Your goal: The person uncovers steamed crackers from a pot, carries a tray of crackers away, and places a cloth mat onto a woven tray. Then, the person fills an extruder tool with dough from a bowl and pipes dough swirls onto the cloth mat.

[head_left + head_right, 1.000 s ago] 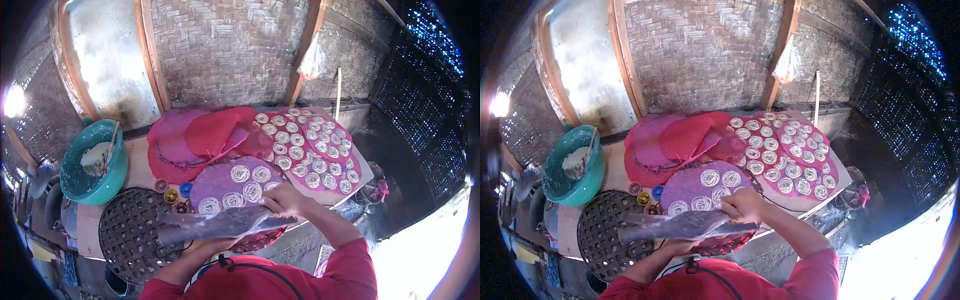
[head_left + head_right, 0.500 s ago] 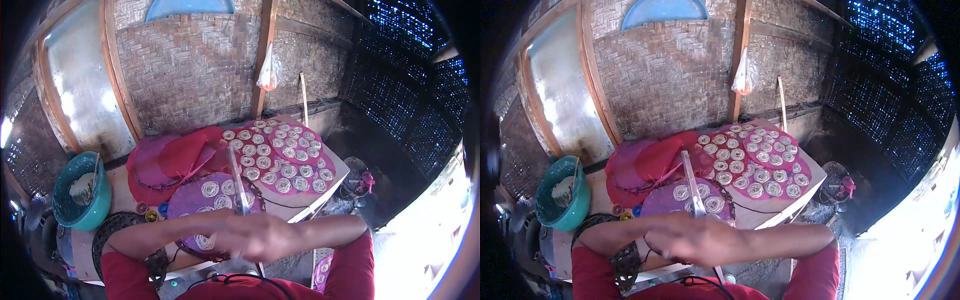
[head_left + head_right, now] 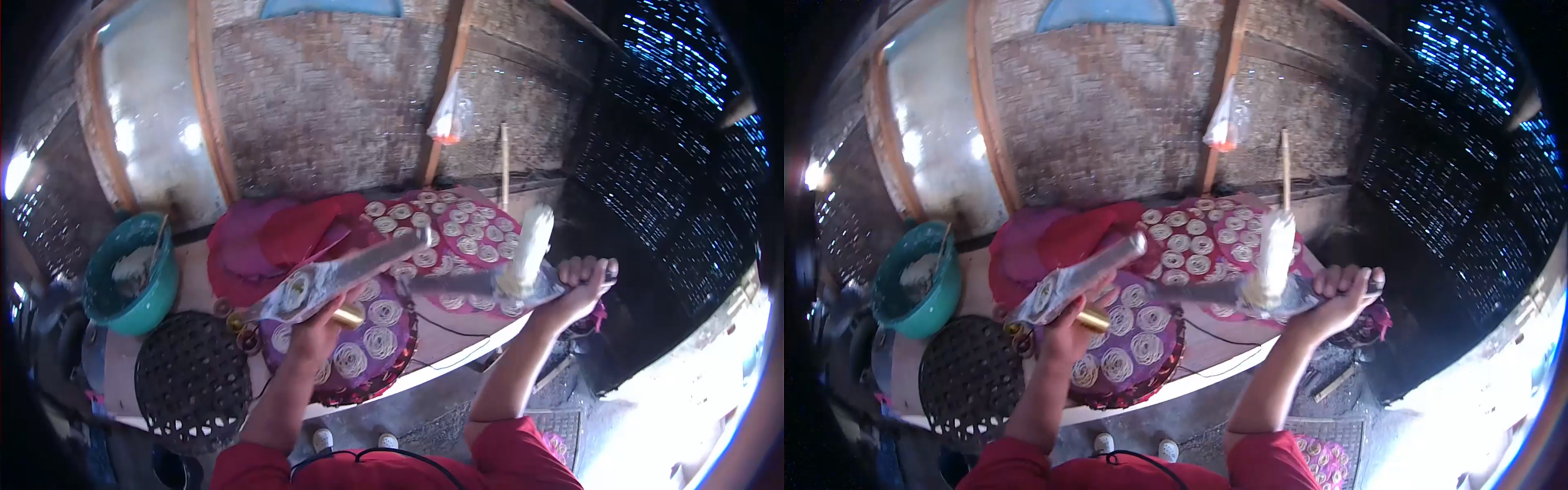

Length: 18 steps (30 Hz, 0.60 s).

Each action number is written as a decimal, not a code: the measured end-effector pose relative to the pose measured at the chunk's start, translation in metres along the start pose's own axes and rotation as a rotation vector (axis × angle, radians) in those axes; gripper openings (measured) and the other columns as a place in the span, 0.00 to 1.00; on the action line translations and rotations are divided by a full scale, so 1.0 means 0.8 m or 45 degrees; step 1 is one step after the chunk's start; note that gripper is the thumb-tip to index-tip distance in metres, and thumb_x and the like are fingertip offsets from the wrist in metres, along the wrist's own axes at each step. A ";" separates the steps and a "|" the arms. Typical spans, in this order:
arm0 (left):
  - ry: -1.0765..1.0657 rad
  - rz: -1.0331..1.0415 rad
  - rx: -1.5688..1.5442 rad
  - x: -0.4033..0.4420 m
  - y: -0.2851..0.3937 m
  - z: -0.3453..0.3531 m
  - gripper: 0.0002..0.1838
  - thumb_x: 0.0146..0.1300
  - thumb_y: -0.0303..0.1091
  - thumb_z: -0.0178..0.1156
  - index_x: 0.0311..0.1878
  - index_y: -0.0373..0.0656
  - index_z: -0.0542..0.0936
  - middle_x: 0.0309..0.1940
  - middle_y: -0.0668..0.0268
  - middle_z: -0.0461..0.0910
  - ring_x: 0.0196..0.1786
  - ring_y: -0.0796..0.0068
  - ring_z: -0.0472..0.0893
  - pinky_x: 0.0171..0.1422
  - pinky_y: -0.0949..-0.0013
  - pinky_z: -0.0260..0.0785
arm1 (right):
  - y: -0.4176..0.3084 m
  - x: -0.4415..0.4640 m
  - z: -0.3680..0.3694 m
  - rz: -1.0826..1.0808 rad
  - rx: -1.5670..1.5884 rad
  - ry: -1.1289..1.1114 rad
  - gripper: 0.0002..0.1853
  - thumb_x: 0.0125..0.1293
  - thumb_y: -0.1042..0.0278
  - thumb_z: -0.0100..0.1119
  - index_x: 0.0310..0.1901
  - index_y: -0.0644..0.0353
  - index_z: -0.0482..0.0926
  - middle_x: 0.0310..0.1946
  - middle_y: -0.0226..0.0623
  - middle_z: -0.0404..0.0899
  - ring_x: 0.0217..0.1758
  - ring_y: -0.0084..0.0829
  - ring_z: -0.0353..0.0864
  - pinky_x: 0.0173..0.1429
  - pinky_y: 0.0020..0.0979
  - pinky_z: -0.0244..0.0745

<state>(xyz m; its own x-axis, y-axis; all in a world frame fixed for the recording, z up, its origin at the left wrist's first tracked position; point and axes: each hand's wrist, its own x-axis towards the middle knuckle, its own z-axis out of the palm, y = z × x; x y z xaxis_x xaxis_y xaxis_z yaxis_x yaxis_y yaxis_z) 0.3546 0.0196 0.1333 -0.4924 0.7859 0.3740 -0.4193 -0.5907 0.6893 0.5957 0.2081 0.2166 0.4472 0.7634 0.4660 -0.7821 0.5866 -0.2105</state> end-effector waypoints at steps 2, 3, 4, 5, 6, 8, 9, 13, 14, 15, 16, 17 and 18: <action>0.049 0.341 -0.032 -0.007 0.011 0.032 0.26 0.61 0.34 0.56 0.61 0.36 0.65 0.62 0.55 0.65 0.68 0.58 0.61 0.70 0.54 0.52 | 0.059 -0.046 -0.009 0.200 0.047 0.129 0.07 0.68 0.65 0.46 0.32 0.55 0.66 0.19 0.27 0.64 0.22 0.21 0.64 0.33 0.27 0.68; 0.089 0.370 -0.005 -0.008 0.034 0.034 0.26 0.61 0.34 0.56 0.61 0.36 0.65 0.62 0.55 0.65 0.68 0.58 0.61 0.70 0.54 0.52 | 0.082 -0.084 0.004 0.387 0.053 0.203 0.13 0.69 0.58 0.45 0.33 0.59 0.68 0.24 0.32 0.70 0.28 0.26 0.70 0.42 0.33 0.71; -0.005 0.677 0.239 -0.007 0.060 0.032 0.26 0.62 0.34 0.55 0.63 0.39 0.63 0.60 0.56 0.66 0.65 0.61 0.65 0.69 0.57 0.55 | 0.073 -0.134 0.047 0.675 0.013 0.304 0.17 0.70 0.55 0.43 0.34 0.61 0.71 0.28 0.36 0.74 0.34 0.30 0.75 0.47 0.35 0.71; -0.099 0.966 0.500 -0.015 0.082 0.022 0.27 0.63 0.34 0.55 0.64 0.41 0.60 0.58 0.58 0.68 0.62 0.64 0.68 0.68 0.59 0.57 | 0.090 -0.180 0.052 0.896 0.221 0.171 0.14 0.70 0.54 0.46 0.37 0.58 0.67 0.30 0.38 0.76 0.36 0.31 0.76 0.47 0.30 0.72; -0.048 0.999 0.333 -0.031 0.099 -0.004 0.25 0.64 0.39 0.55 0.61 0.43 0.63 0.56 0.60 0.67 0.60 0.65 0.69 0.68 0.59 0.58 | 0.101 -0.226 0.059 1.029 0.175 0.119 0.17 0.70 0.51 0.44 0.47 0.58 0.66 0.34 0.38 0.76 0.40 0.32 0.76 0.48 0.32 0.72; 0.243 0.951 0.380 -0.082 0.176 -0.072 0.29 0.65 0.47 0.51 0.64 0.43 0.59 0.60 0.59 0.64 0.61 0.64 0.67 0.68 0.58 0.58 | 0.119 -0.312 0.059 1.443 0.291 -0.188 0.23 0.70 0.50 0.43 0.59 0.56 0.59 0.48 0.38 0.71 0.43 0.32 0.76 0.52 0.34 0.70; 0.442 1.044 0.731 -0.120 0.221 -0.079 0.29 0.64 0.43 0.51 0.64 0.39 0.58 0.59 0.56 0.64 0.63 0.62 0.66 0.67 0.57 0.59 | 0.123 -0.341 0.050 1.545 0.092 -0.402 0.23 0.70 0.50 0.43 0.59 0.56 0.60 0.49 0.38 0.70 0.43 0.31 0.76 0.53 0.34 0.70; 0.678 1.200 1.266 -0.254 0.362 -0.155 0.28 0.57 0.40 0.53 0.56 0.28 0.66 0.50 0.52 0.69 0.57 0.57 0.71 0.59 0.58 0.64 | 0.169 -0.403 0.071 1.407 -0.483 -0.946 0.21 0.71 0.51 0.42 0.53 0.61 0.70 0.41 0.34 0.74 0.45 0.24 0.75 0.51 0.30 0.69; 0.748 1.383 0.987 -0.261 0.364 -0.173 0.24 0.59 0.37 0.52 0.54 0.27 0.69 0.53 0.52 0.70 0.54 0.57 0.73 0.56 0.59 0.67 | 0.179 -0.422 0.091 1.418 -0.469 -0.941 0.21 0.71 0.51 0.42 0.53 0.61 0.70 0.41 0.34 0.74 0.45 0.24 0.75 0.51 0.30 0.69; 0.918 1.442 1.744 -0.295 0.376 -0.221 0.22 0.60 0.33 0.52 0.54 0.29 0.70 0.53 0.53 0.71 0.53 0.59 0.74 0.56 0.59 0.67 | 0.193 -0.438 0.121 1.314 -0.526 -1.112 0.19 0.70 0.55 0.44 0.50 0.62 0.72 0.41 0.36 0.74 0.45 0.28 0.76 0.51 0.30 0.69; 1.232 1.180 1.157 -0.317 0.379 -0.246 0.19 0.57 0.33 0.58 0.50 0.32 0.73 0.45 0.60 0.75 0.47 0.69 0.76 0.49 0.67 0.70 | 0.209 -0.456 0.150 1.203 -0.584 -1.276 0.16 0.70 0.59 0.46 0.48 0.62 0.74 0.41 0.38 0.74 0.45 0.31 0.76 0.50 0.29 0.69; 1.320 1.196 1.102 -0.314 0.385 -0.255 0.20 0.56 0.30 0.60 0.52 0.34 0.72 0.44 0.62 0.74 0.44 0.71 0.76 0.45 0.69 0.71 | 0.230 -0.484 0.174 1.034 -0.554 -1.420 0.14 0.68 0.61 0.49 0.45 0.63 0.76 0.39 0.40 0.75 0.44 0.34 0.77 0.49 0.31 0.70; 1.391 1.249 1.391 -0.324 0.396 -0.299 0.21 0.55 0.28 0.60 0.53 0.36 0.70 0.42 0.63 0.74 0.42 0.72 0.76 0.44 0.69 0.71 | 0.255 -0.518 0.201 0.850 -0.520 -1.563 0.12 0.66 0.63 0.52 0.41 0.63 0.77 0.36 0.42 0.76 0.43 0.36 0.78 0.48 0.32 0.71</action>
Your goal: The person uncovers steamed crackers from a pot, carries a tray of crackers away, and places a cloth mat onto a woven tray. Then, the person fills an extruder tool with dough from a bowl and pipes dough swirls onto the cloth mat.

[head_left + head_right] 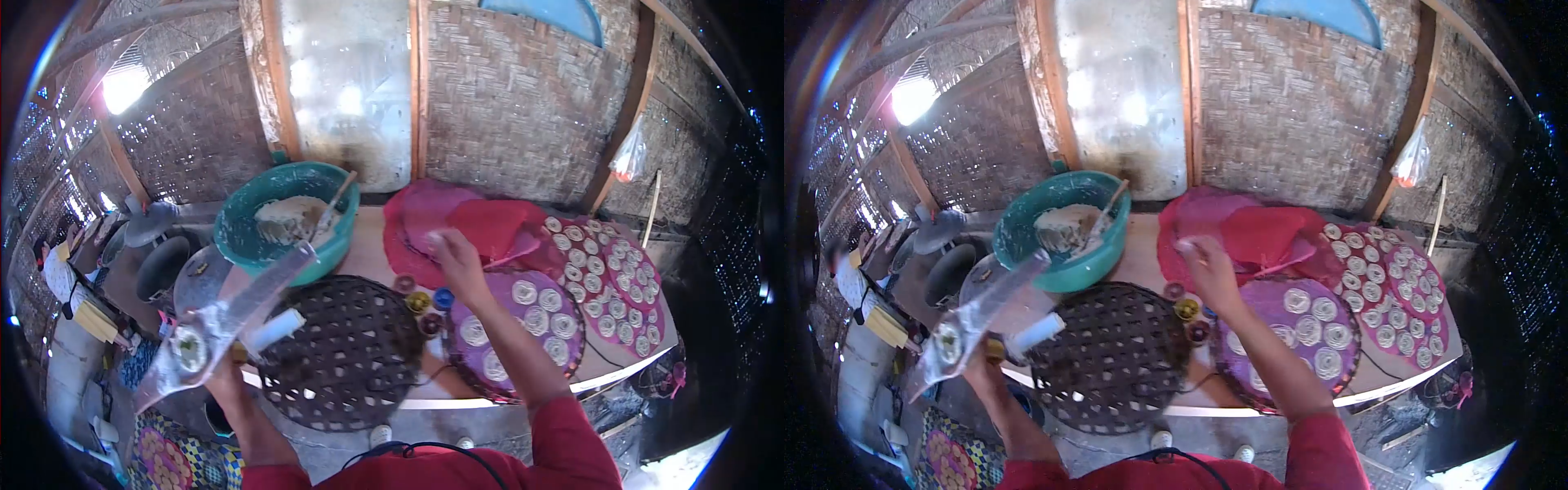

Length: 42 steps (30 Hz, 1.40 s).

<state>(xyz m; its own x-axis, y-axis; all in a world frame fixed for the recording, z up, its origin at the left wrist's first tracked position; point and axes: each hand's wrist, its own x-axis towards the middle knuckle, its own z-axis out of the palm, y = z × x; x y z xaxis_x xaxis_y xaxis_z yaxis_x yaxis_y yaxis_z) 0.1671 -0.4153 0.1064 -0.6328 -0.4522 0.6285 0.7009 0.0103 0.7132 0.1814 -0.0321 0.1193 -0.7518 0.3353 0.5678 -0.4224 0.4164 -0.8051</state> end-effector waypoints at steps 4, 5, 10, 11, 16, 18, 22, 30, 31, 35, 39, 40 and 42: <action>-0.156 -0.215 0.090 0.019 -0.080 -0.053 0.30 0.52 0.24 0.64 0.60 0.34 0.65 0.57 0.58 0.69 0.58 0.65 0.69 0.65 0.63 0.58 | 0.034 0.127 0.150 -0.470 -0.595 -0.402 0.09 0.60 0.67 0.53 0.38 0.61 0.78 0.39 0.46 0.75 0.42 0.49 0.76 0.47 0.43 0.71; -0.161 -0.255 0.234 0.023 -0.079 -0.053 0.31 0.52 0.26 0.65 0.60 0.34 0.66 0.58 0.58 0.69 0.59 0.65 0.68 0.65 0.62 0.57 | 0.057 0.158 0.182 -0.475 -0.595 -0.416 0.09 0.60 0.67 0.53 0.38 0.61 0.78 0.39 0.46 0.75 0.42 0.49 0.76 0.47 0.43 0.71; -0.391 0.161 0.514 0.019 -0.123 -0.081 0.32 0.53 0.24 0.64 0.62 0.34 0.64 0.61 0.57 0.66 0.62 0.64 0.67 0.68 0.63 0.54 | 0.193 0.258 0.290 -0.819 -1.615 -0.492 0.14 0.60 0.59 0.52 0.46 0.47 0.79 0.52 0.40 0.75 0.66 0.47 0.62 0.66 0.56 0.53; -0.309 0.142 0.643 0.027 -0.122 -0.077 0.28 0.52 0.25 0.65 0.57 0.35 0.67 0.56 0.57 0.70 0.57 0.64 0.70 0.64 0.62 0.59 | 0.195 0.264 0.297 -0.746 -1.687 -0.666 0.15 0.63 0.59 0.46 0.49 0.42 0.78 0.57 0.36 0.72 0.72 0.48 0.50 0.70 0.62 0.36; -0.252 0.127 1.160 0.094 -0.065 -0.042 0.15 0.49 0.35 0.63 0.34 0.40 0.69 0.31 0.62 0.70 0.36 0.66 0.72 0.40 0.66 0.64 | 0.171 0.285 0.316 -0.551 -2.082 -1.151 0.15 0.60 0.65 0.49 0.48 0.42 0.79 0.44 0.35 0.79 0.60 0.42 0.69 0.67 0.59 0.47; -0.169 0.042 1.265 0.096 -0.091 -0.048 0.13 0.51 0.37 0.60 0.31 0.41 0.67 0.28 0.63 0.67 0.33 0.67 0.70 0.36 0.67 0.62 | 0.143 0.292 0.319 -0.470 -2.127 -1.374 0.15 0.60 0.65 0.50 0.47 0.42 0.80 0.41 0.35 0.80 0.55 0.40 0.75 0.66 0.56 0.55; -0.115 0.013 1.722 0.101 -0.104 -0.037 0.15 0.53 0.41 0.56 0.27 0.43 0.63 0.24 0.64 0.62 0.29 0.69 0.67 0.32 0.69 0.58 | 0.031 0.300 0.319 -0.357 -1.949 -1.343 0.15 0.59 0.67 0.51 0.46 0.40 0.80 0.38 0.33 0.81 0.44 0.39 0.80 0.48 0.43 0.73; -0.070 0.288 0.971 0.129 -0.085 -0.015 0.16 0.53 0.41 0.60 0.28 0.41 0.67 0.24 0.65 0.65 0.28 0.69 0.68 0.32 0.67 0.58 | 0.105 0.306 0.343 -0.300 -2.190 -1.114 0.12 0.58 0.66 0.50 0.39 0.51 0.84 0.40 0.37 0.82 0.43 0.38 0.83 0.44 0.47 0.80; 0.006 0.152 0.895 0.124 -0.093 -0.018 0.20 0.52 0.48 0.58 0.29 0.40 0.65 0.26 0.62 0.63 0.31 0.67 0.67 0.34 0.65 0.57 | 0.128 0.304 0.343 -0.382 -2.163 -1.124 0.12 0.56 0.67 0.52 0.37 0.52 0.84 0.38 0.38 0.83 0.41 0.38 0.83 0.42 0.47 0.80; -0.147 0.213 0.617 0.124 -0.092 -0.032 0.19 0.53 0.46 0.58 0.29 0.40 0.65 0.26 0.61 0.63 0.32 0.66 0.68 0.35 0.66 0.58 | 0.178 0.284 0.345 -0.355 -2.054 -1.212 0.12 0.55 0.67 0.52 0.37 0.53 0.84 0.36 0.39 0.83 0.39 0.39 0.84 0.42 0.46 0.80; -0.064 0.225 0.950 0.122 -0.106 -0.037 0.16 0.52 0.41 0.58 0.30 0.39 0.66 0.26 0.61 0.64 0.33 0.64 0.67 0.36 0.66 0.57 | 0.199 0.273 0.348 -0.282 -1.963 -1.288 0.12 0.51 0.68 0.54 0.37 0.50 0.83 0.36 0.39 0.82 0.40 0.40 0.83 0.41 0.39 0.79; 0.022 0.194 1.115 0.119 -0.111 -0.037 0.15 0.52 0.40 0.58 0.30 0.39 0.66 0.26 0.62 0.64 0.33 0.64 0.67 0.36 0.66 0.57 | 0.197 0.267 0.347 -0.286 -1.868 -1.304 0.13 0.50 0.68 0.55 0.38 0.49 0.83 0.36 0.39 0.82 0.40 0.39 0.83 0.41 0.39 0.79; 0.048 0.145 1.070 0.119 -0.106 -0.034 0.15 0.49 0.37 0.60 0.31 0.39 0.66 0.27 0.62 0.65 0.34 0.64 0.67 0.38 0.64 0.58 | 0.191 0.250 0.354 -0.268 -1.841 -1.287 0.14 0.50 0.68 0.55 0.40 0.46 0.82 0.36 0.39 0.82 0.40 0.39 0.83 0.41 0.39 0.78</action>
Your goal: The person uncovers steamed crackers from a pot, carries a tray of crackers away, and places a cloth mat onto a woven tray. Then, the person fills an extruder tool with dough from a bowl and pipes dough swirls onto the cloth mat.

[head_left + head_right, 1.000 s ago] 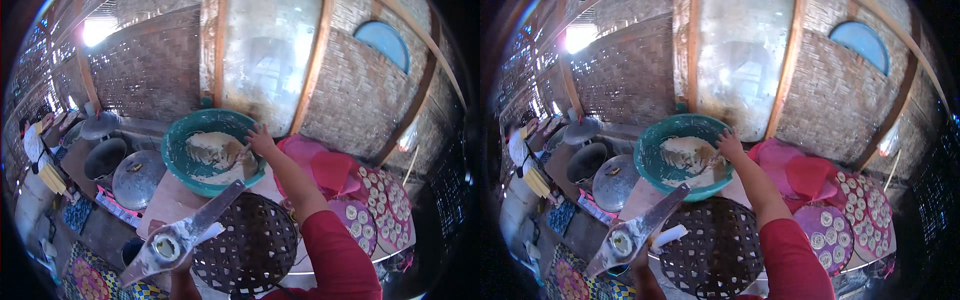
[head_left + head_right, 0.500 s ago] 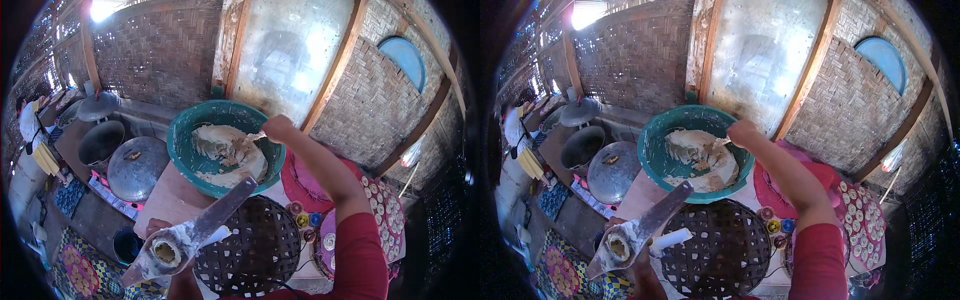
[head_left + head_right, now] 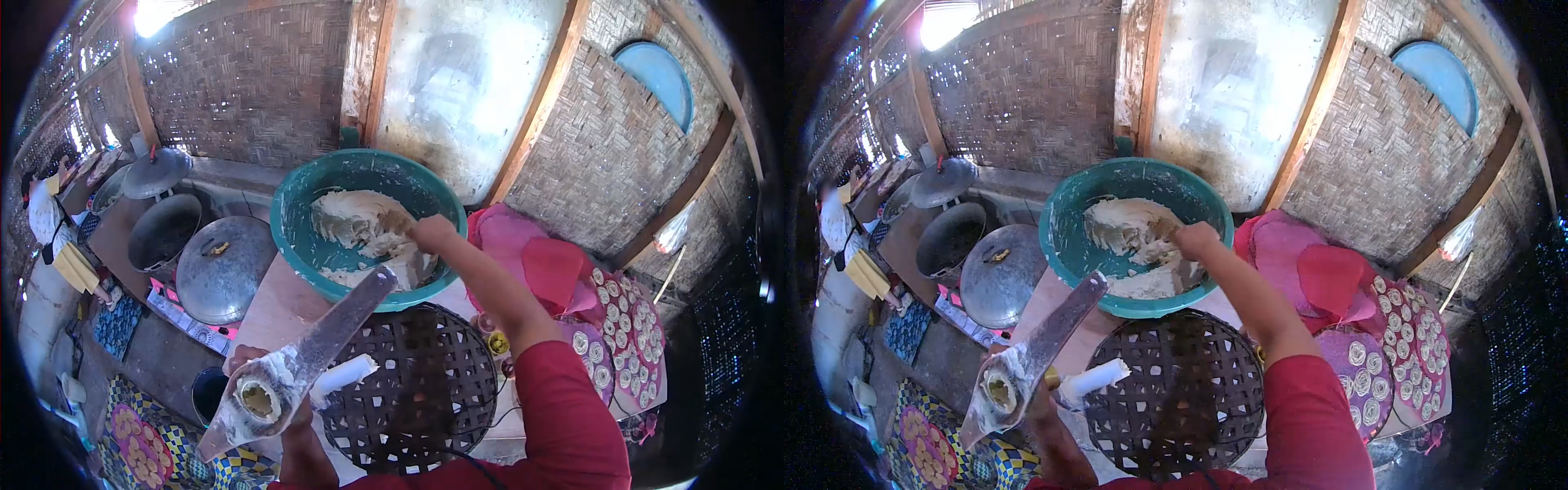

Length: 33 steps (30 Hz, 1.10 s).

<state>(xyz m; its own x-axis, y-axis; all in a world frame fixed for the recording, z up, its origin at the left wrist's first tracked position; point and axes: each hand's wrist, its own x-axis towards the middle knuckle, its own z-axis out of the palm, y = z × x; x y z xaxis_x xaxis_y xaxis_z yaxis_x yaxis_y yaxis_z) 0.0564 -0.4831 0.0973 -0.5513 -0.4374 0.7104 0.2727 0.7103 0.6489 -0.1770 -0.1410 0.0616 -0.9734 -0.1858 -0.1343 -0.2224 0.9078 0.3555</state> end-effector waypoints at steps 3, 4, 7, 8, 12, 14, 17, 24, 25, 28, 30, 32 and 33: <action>-0.140 0.027 -0.353 -0.007 0.007 -0.006 0.20 0.44 0.26 0.65 0.40 0.36 0.68 0.35 0.62 0.66 0.40 0.64 0.68 0.47 0.63 0.62 | -0.027 -0.006 0.003 -0.015 0.123 0.011 0.17 0.49 0.67 0.55 0.43 0.42 0.81 0.37 0.39 0.82 0.40 0.39 0.82 0.41 0.39 0.77; -0.126 0.042 -0.360 -0.027 -0.014 0.005 0.20 0.44 0.26 0.65 0.40 0.36 0.68 0.35 0.62 0.66 0.40 0.64 0.68 0.47 0.63 0.62 | -0.032 -0.005 0.000 -0.052 0.212 0.004 0.19 0.48 0.68 0.55 0.45 0.40 0.81 0.37 0.39 0.82 0.40 0.40 0.82 0.41 0.39 0.77; -0.286 -0.239 -0.703 -0.073 -0.103 0.037 0.28 0.44 0.25 0.67 0.51 0.34 0.68 0.45 0.58 0.69 0.48 0.60 0.70 0.56 0.60 0.61 | -0.056 -0.049 -0.067 -0.069 0.276 0.027 0.20 0.52 0.67 0.54 0.48 0.36 0.79 0.39 0.38 0.81 0.41 0.41 0.82 0.41 0.39 0.76; -0.008 0.214 -0.346 -0.050 -0.059 0.028 0.21 0.59 0.25 0.59 0.55 0.33 0.69 0.49 0.59 0.75 0.46 0.69 0.75 0.49 0.65 0.68 | -0.054 -0.068 -0.089 -0.073 0.277 0.032 0.20 0.52 0.67 0.54 0.48 0.36 0.79 0.39 0.38 0.81 0.41 0.41 0.82 0.41 0.39 0.76; -0.294 -0.094 -0.297 -0.057 -0.076 0.049 0.27 0.53 0.24 0.64 0.57 0.34 0.68 0.54 0.59 0.70 0.53 0.69 0.72 0.57 0.65 0.66 | 0.017 -0.185 -0.187 -0.264 0.465 -0.003 0.16 0.62 0.61 0.51 0.52 0.43 0.78 0.39 0.43 0.81 0.41 0.43 0.81 0.44 0.38 0.74; -0.175 0.117 -0.586 -0.029 -0.009 0.040 0.29 0.52 0.24 0.66 0.57 0.36 0.67 0.51 0.60 0.71 0.52 0.70 0.72 0.57 0.65 0.65 | 0.051 -0.269 -0.238 -0.321 0.562 -0.070 0.16 0.64 0.61 0.50 0.53 0.47 0.76 0.40 0.45 0.80 0.41 0.40 0.80 0.44 0.35 0.72; -0.478 0.095 -0.714 -0.031 0.018 0.061 0.25 0.49 0.24 0.66 0.52 0.39 0.70 0.47 0.63 0.73 0.49 0.69 0.74 0.57 0.67 0.65 | 0.091 -0.393 -0.290 -0.237 0.740 -0.212 0.17 0.63 0.63 0.54 0.52 0.57 0.76 0.39 0.46 0.81 0.40 0.32 0.80 0.43 0.31 0.70; -0.767 0.982 -0.444 -0.077 0.225 0.047 0.17 0.43 0.50 0.67 0.29 0.48 0.77 0.28 0.65 0.73 0.29 0.64 0.75 0.30 0.63 0.68 | 0.135 -0.607 -0.291 -0.052 1.034 -0.261 0.19 0.61 0.65 0.59 0.52 0.64 0.76 0.43 0.41 0.82 0.42 0.23 0.79 0.45 0.25 0.72; -0.664 1.095 -0.677 -0.091 0.243 0.057 0.16 0.43 0.48 0.67 0.30 0.50 0.76 0.26 0.65 0.72 0.27 0.65 0.75 0.28 0.62 0.68 | 0.128 -0.629 -0.290 -0.004 1.012 -0.272 0.18 0.62 0.63 0.58 0.52 0.62 0.77 0.41 0.43 0.82 0.41 0.28 0.81 0.45 0.26 0.72; -0.686 1.259 -0.558 -0.157 0.278 0.103 0.17 0.42 0.46 0.68 0.31 0.49 0.74 0.25 0.65 0.71 0.26 0.66 0.76 0.27 0.63 0.68 | 0.109 -0.678 -0.271 0.128 0.697 -0.168 0.15 0.64 0.62 0.54 0.49 0.59 0.78 0.36 0.45 0.82 0.40 0.34 0.81 0.44 0.29 0.74; -0.752 1.210 -0.649 -0.181 0.335 0.072 0.18 0.41 0.45 0.68 0.31 0.48 0.73 0.26 0.64 0.72 0.27 0.64 0.77 0.28 0.63 0.70 | 0.064 -0.700 -0.262 0.385 0.163 -0.058 0.14 0.66 0.60 0.50 0.47 0.55 0.79 0.32 0.45 0.80 0.38 0.40 0.81 0.43 0.38 0.75; -1.019 1.141 -0.954 -0.200 0.376 0.057 0.19 0.41 0.46 0.68 0.32 0.48 0.74 0.28 0.63 0.74 0.29 0.62 0.78 0.31 0.62 0.71 | 0.019 -0.705 -0.239 0.604 0.011 -0.109 0.16 0.66 0.57 0.47 0.47 0.53 0.79 0.32 0.43 0.80 0.37 0.42 0.82 0.42 0.47 0.75; -1.099 1.200 -0.877 -0.214 0.385 0.063 0.19 0.42 0.48 0.68 0.33 0.48 0.75 0.29 0.62 0.76 0.31 0.59 0.79 0.35 0.59 0.72 | 0.023 -0.719 -0.236 0.623 0.014 -0.114 0.16 0.66 0.57 0.47 0.47 0.53 0.79 0.32 0.43 0.80 0.37 0.42 0.82 0.42 0.47 0.75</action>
